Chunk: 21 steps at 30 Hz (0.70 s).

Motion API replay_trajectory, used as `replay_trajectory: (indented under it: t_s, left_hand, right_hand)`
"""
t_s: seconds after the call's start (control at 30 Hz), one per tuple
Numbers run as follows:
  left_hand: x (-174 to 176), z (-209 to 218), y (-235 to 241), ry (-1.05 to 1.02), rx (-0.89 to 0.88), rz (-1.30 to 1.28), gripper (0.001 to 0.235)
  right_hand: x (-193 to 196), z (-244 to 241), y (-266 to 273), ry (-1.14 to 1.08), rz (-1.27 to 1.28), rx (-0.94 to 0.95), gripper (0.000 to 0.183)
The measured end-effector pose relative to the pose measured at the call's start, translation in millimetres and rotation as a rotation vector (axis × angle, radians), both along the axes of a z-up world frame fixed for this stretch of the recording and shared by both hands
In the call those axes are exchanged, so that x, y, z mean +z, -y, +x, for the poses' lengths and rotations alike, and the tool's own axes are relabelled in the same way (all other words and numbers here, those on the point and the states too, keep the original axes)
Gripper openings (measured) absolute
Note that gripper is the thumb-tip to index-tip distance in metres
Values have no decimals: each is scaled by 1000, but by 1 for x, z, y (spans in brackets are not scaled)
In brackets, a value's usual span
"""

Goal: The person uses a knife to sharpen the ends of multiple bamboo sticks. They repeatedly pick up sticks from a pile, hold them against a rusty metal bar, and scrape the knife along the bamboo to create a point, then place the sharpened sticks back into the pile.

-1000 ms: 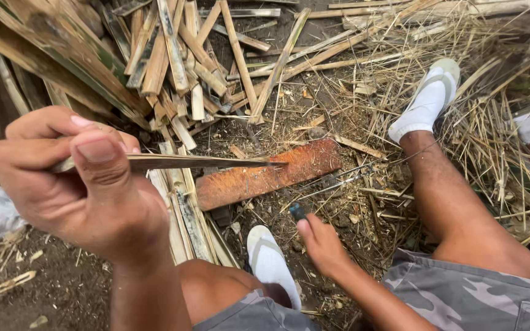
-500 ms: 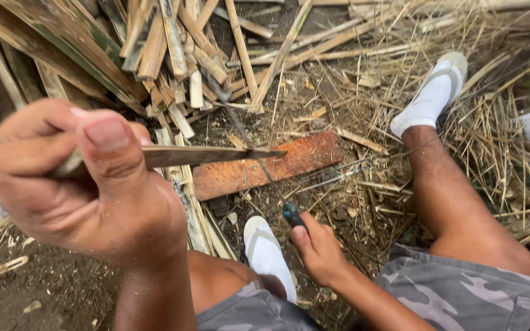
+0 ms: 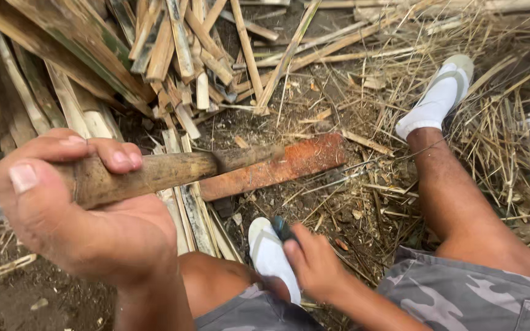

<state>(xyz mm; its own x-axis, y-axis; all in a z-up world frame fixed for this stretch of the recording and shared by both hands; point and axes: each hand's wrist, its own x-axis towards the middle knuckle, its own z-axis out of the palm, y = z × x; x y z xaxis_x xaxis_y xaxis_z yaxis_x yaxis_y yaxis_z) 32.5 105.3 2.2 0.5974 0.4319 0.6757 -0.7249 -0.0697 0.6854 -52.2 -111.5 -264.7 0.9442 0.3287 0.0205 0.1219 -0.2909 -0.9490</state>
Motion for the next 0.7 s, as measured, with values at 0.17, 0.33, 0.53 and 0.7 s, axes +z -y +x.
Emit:
replay_trajectory:
  t_s: [0.17, 0.33, 0.53, 0.7]
  left_hand:
    - [-5, -3, -10, -49, -17, -14, 28]
    - [-10, -1, -5, -14, 80, -73, 29]
    - [-8, 4, 4, 21, 180, -24, 28]
    - [-10, 8, 8, 49, 168, -45, 28]
  right_hand:
    - [5, 39, -24, -211, -127, -125, 41]
    - [6, 5, -21, -155, -31, -68, 36]
    - [-10, 33, -40, -94, -80, -156, 35]
    - [-18, 0, -29, 39, 38, -39, 38]
